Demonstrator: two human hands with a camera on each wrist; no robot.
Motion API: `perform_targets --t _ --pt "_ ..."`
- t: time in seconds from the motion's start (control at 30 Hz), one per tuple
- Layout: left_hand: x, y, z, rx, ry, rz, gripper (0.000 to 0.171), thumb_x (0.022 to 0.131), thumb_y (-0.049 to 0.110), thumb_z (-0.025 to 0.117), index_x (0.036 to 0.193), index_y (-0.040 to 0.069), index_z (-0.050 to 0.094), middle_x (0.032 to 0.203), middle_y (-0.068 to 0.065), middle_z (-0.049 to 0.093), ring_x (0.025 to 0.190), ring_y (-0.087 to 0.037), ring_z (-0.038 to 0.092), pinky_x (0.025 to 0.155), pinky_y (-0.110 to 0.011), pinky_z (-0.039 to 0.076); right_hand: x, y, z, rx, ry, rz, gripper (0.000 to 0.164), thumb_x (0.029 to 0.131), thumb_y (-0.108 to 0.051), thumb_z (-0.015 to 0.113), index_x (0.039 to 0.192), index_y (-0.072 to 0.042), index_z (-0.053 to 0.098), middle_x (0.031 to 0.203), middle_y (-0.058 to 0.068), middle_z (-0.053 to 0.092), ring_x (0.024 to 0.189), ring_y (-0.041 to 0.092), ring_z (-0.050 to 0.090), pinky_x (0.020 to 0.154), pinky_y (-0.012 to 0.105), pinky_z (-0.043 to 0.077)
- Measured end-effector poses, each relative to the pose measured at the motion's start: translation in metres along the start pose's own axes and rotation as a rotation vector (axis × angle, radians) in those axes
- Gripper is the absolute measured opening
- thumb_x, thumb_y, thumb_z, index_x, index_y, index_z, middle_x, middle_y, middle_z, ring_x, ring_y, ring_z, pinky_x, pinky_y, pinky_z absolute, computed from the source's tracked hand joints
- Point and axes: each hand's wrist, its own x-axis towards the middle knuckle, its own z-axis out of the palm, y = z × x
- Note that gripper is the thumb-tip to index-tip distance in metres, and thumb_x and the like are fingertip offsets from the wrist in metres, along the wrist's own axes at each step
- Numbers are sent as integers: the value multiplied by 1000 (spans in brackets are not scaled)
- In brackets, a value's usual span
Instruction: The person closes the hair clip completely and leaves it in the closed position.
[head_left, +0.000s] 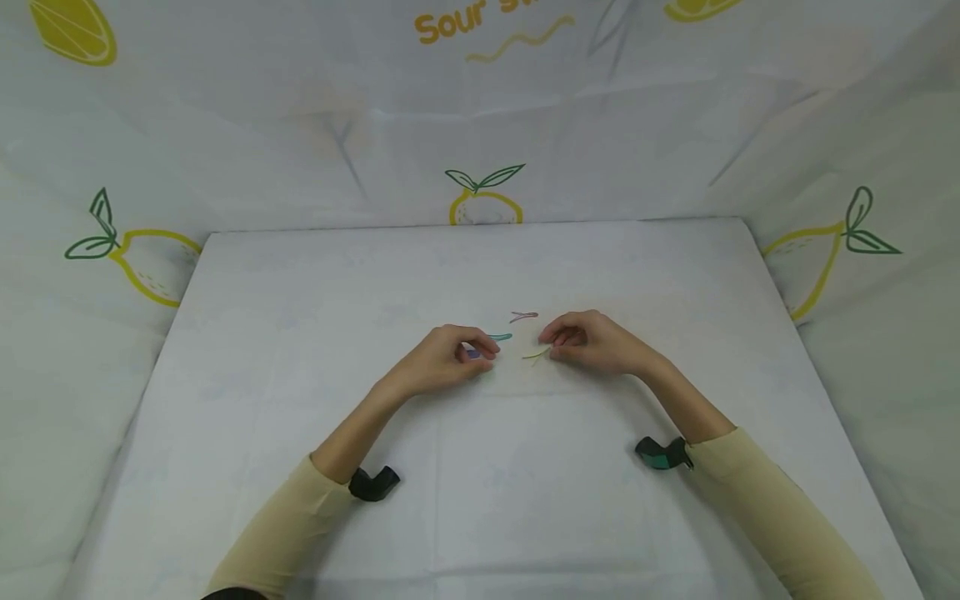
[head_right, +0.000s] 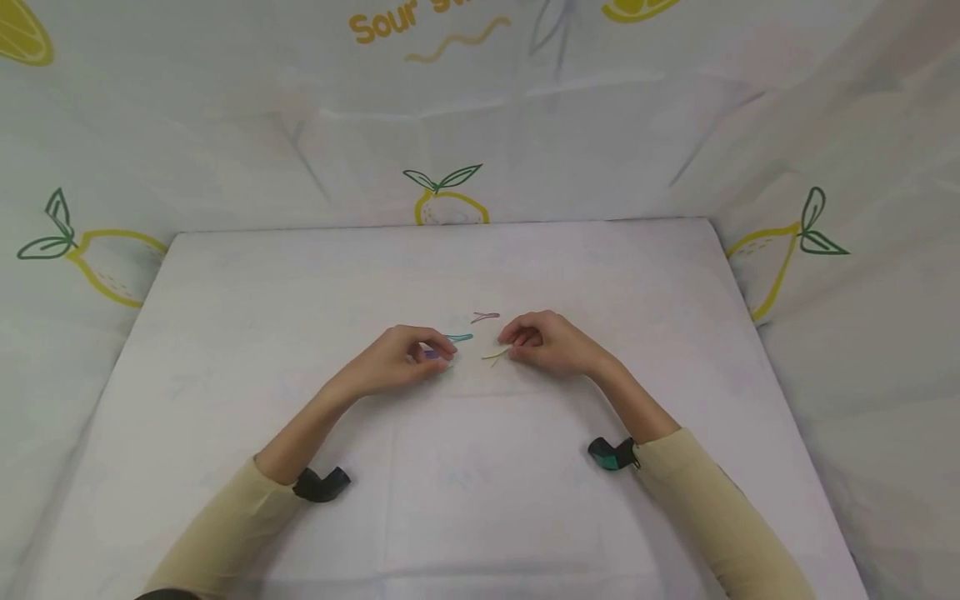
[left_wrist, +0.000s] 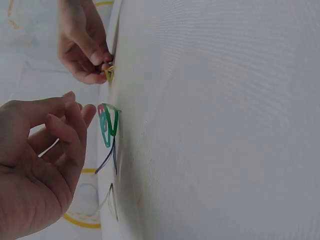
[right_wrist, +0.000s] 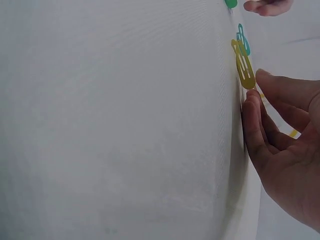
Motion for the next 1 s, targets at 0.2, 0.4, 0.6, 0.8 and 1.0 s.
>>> perform_targets --t 0.2,0.4,0.6,0.8,1.0 --pt "5 2 6 -36 -16 -40 21 102 13 76 121 5 78 114 -11 80 61 -8 59 58 -23 48 0 1 0 12 -1 1 22 100 -9 78 121 -2 77 117 13 80 97 17 69 89 20 55" --pt "9 5 12 -54 -15 -57 21 103 12 75 121 3 77 117 -13 79 58 -7 60 55 -24 47 1 0 1 21 4 6 20 101 -8 76 119 -2 78 119 15 80 99 17 70 89 18 55" --pt "14 9 18 -56 -10 -77 20 103 12 74 120 4 78 115 -11 79 53 -10 61 53 -23 47 1 0 1 28 1 20 17 102 -5 74 117 -2 80 117 15 80 94 14 69 86 18 54" --pt "20 12 24 -60 0 -73 18 103 10 73 118 3 78 111 -12 80 51 -14 63 50 -24 48 1 -1 1 30 2 29 16 102 -6 73 116 -3 80 116 15 81 90 11 67 85 19 54" --pt "24 14 28 -33 -7 -90 18 102 11 73 118 3 77 110 -10 80 50 -11 62 50 -24 47 2 -2 1 21 4 36 15 102 -6 73 115 -3 81 115 15 81 90 11 67 84 19 54"
